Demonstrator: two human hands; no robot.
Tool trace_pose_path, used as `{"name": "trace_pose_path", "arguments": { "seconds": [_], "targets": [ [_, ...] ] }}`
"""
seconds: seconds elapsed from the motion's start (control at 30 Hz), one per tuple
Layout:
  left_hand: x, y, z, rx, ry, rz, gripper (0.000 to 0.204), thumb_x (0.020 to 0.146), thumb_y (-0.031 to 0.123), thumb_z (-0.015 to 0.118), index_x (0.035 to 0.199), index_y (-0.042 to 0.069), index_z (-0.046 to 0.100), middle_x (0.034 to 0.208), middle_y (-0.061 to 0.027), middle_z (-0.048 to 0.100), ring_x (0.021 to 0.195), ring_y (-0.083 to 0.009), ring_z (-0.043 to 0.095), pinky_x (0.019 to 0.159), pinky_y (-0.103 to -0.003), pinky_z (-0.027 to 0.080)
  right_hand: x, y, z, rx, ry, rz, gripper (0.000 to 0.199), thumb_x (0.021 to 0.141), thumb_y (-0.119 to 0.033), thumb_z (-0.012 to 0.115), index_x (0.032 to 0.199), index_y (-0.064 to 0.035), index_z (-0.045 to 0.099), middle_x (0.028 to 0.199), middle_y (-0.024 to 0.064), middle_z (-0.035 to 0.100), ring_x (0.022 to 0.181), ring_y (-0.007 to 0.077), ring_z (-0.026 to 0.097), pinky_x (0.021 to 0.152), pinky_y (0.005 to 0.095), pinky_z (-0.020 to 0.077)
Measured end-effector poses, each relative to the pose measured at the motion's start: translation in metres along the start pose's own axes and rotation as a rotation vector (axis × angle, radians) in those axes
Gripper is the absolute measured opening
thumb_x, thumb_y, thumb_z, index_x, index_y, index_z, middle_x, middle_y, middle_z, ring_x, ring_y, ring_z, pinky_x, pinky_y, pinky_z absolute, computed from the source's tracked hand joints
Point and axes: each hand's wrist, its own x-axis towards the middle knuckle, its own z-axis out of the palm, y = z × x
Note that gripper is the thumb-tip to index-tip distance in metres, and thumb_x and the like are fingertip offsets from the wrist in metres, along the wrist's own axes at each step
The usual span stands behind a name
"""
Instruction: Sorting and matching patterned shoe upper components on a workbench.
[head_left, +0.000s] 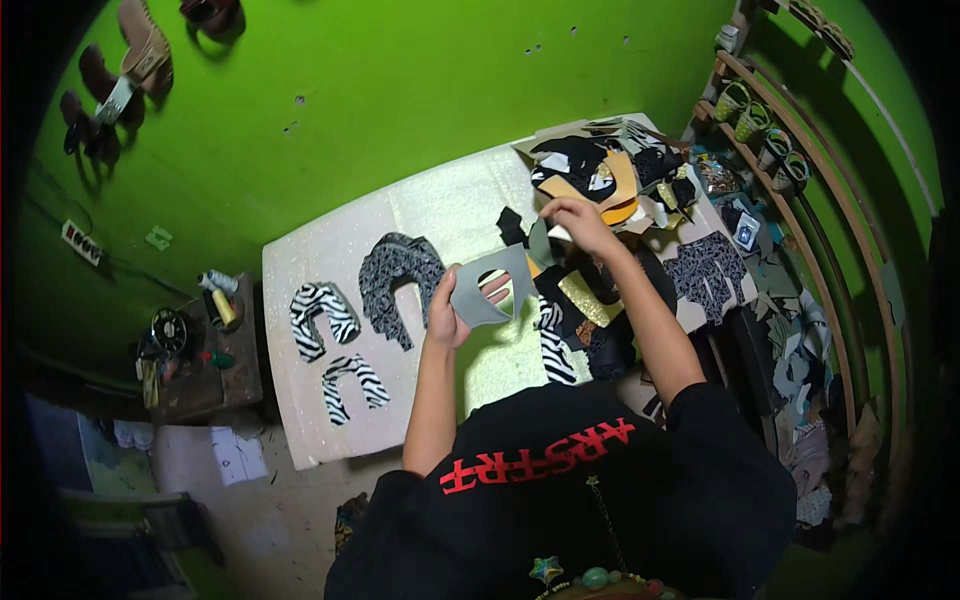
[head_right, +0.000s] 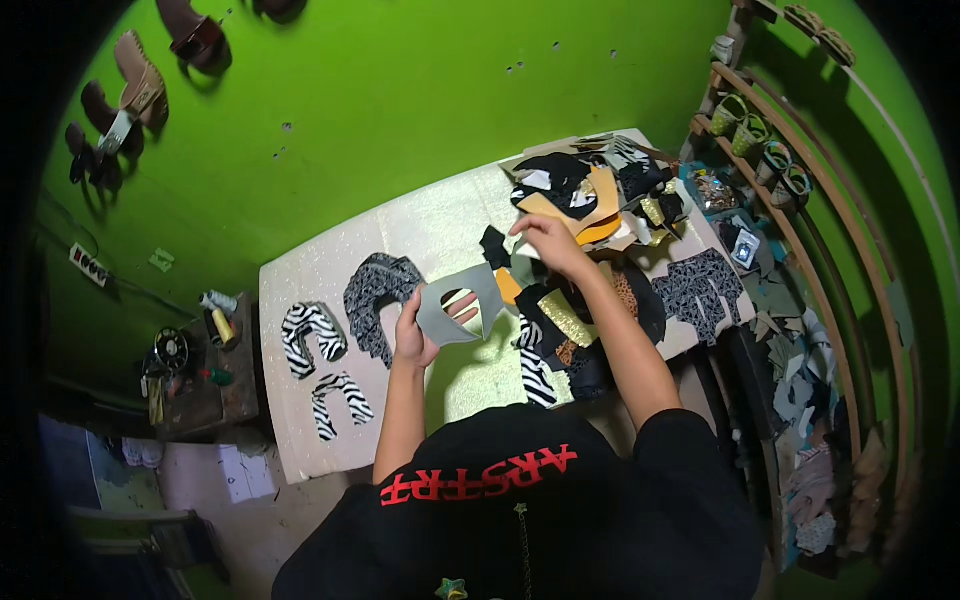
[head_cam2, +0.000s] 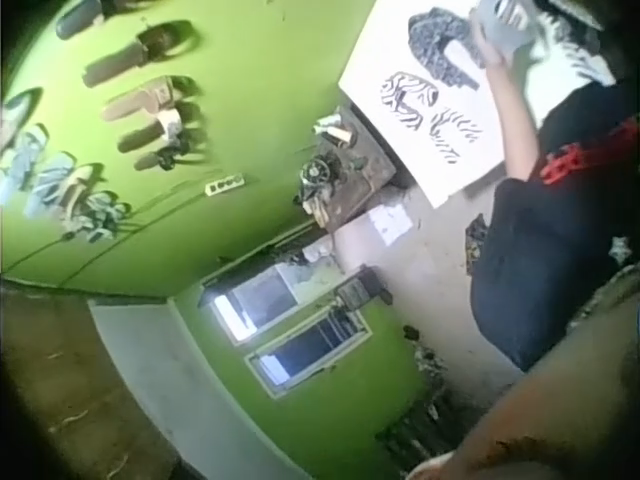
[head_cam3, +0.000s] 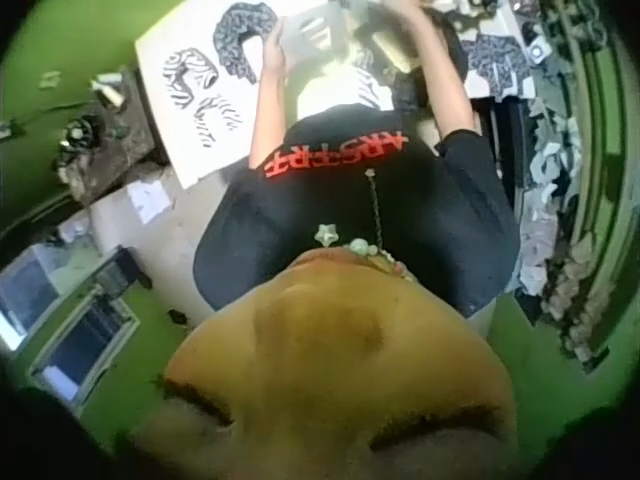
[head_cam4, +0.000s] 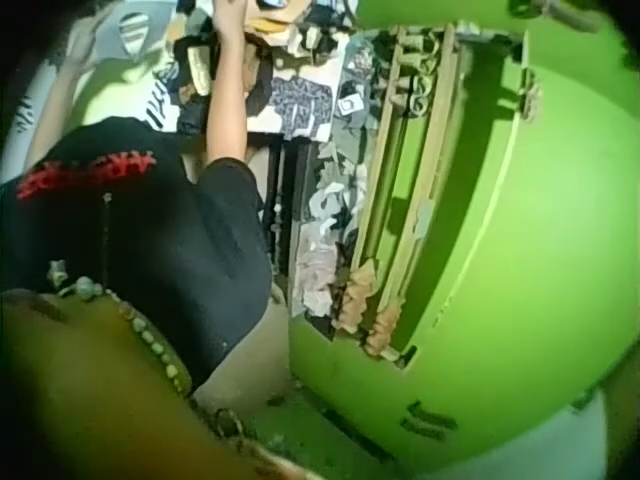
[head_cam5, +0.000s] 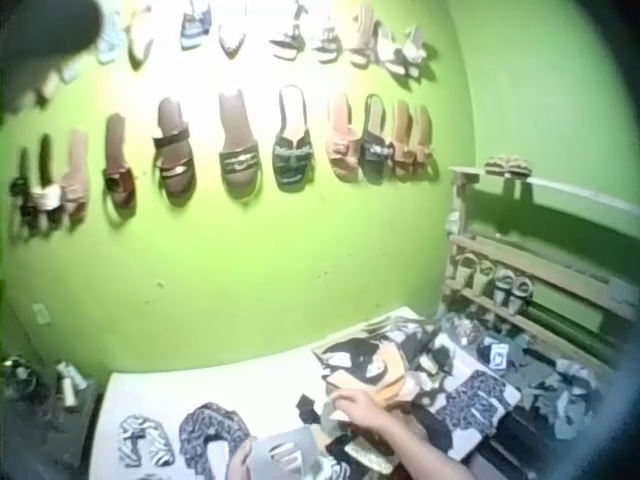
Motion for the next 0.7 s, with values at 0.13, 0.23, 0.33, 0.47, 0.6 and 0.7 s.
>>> {"name": "trace_pose_path", "arguments": {
  "seconds": [0.13, 0.23, 0.33, 0.47, 0.6, 0.7],
  "targets": [
    [-0.030, 0.019, -0.008, 0.027, 0.008, 0.022, 0.043, 0.092, 0.035, 0.032, 0.117, 0.001, 0.040, 0.121, -0.0200, 0.043, 0.114, -0.0450, 0.040, 0.094, -0.056, 0.034, -0.030, -0.010, 0.061, 0.088, -0.240, 0.153, 0.024, 0.084, -0.020, 0.057, 0.102, -0.0047, 0.063, 0.087, 0.0021, 0.061, 0.077, 0.0085, 0.053, 0.070, 0.0232, 0.0426],
    [-0.058, 0.039, -0.019, 0.073, 0.064, 0.048, 0.051, 0.092, 0.040, 0.029, 0.121, -0.002, 0.037, 0.121, -0.0204, 0.042, 0.114, -0.0434, 0.040, 0.093, -0.054, 0.037, -0.038, -0.021, 0.104, 0.030, -0.402, 0.255, 0.026, 0.079, -0.017, 0.063, 0.099, -0.0013, 0.062, 0.083, 0.0036, 0.063, 0.076, 0.0104, 0.056, 0.073, 0.0257, 0.0444],
    [-0.087, 0.063, -0.029, 0.120, 0.136, 0.067, 0.055, 0.093, 0.043, 0.026, 0.122, -0.002, 0.037, 0.121, -0.0204, 0.043, 0.114, -0.0422, 0.042, 0.091, -0.053, 0.040, -0.037, -0.014, 0.149, 0.046, -0.497, 0.145, 0.023, 0.073, -0.015, 0.067, 0.092, -0.0022, 0.063, 0.078, 0.0037, 0.062, 0.069, 0.0096, 0.054, 0.065, 0.0258, 0.0438],
    [-0.124, 0.093, -0.034, 0.181, 0.325, 0.193, 0.036, 0.095, 0.032, 0.031, 0.112, 0.001, 0.041, 0.110, -0.0202, 0.051, 0.103, -0.0341, 0.054, 0.079, -0.043, 0.050, -0.045, -0.017, 0.218, -0.171, -0.097, -0.036, 0.022, 0.070, -0.015, 0.067, 0.089, -0.0033, 0.063, 0.072, 0.0053, 0.059, 0.070, 0.0130, 0.057, 0.062, 0.0262, 0.0436],
    [-0.152, 0.103, -0.071, 0.405, 0.585, 0.323, 0.025, 0.094, 0.028, 0.038, 0.097, 0.004, 0.047, 0.092, -0.0107, 0.056, 0.083, -0.0177, 0.055, 0.070, -0.030, 0.047, -0.065, -0.057, 0.281, -0.004, -0.410, -0.104, 0.035, 0.075, -0.023, 0.064, 0.100, 0.0005, 0.061, 0.091, 0.0130, 0.063, 0.084, 0.0191, 0.060, 0.075, 0.0299, 0.0447],
    [-0.165, 0.104, -0.081, 0.589, 0.717, 0.402, 0.024, 0.092, 0.025, 0.044, 0.083, 0.005, 0.053, 0.075, 0.0013, 0.049, 0.062, -0.0049, 0.041, 0.057, -0.021, 0.036, -0.072, -0.071, 0.321, -0.027, -0.529, -0.050, 0.042, 0.075, -0.028, 0.063, 0.102, 0.0034, 0.058, 0.098, 0.0156, 0.061, 0.091, 0.0209, 0.057, 0.082, 0.0312, 0.0419]
  ]
}}
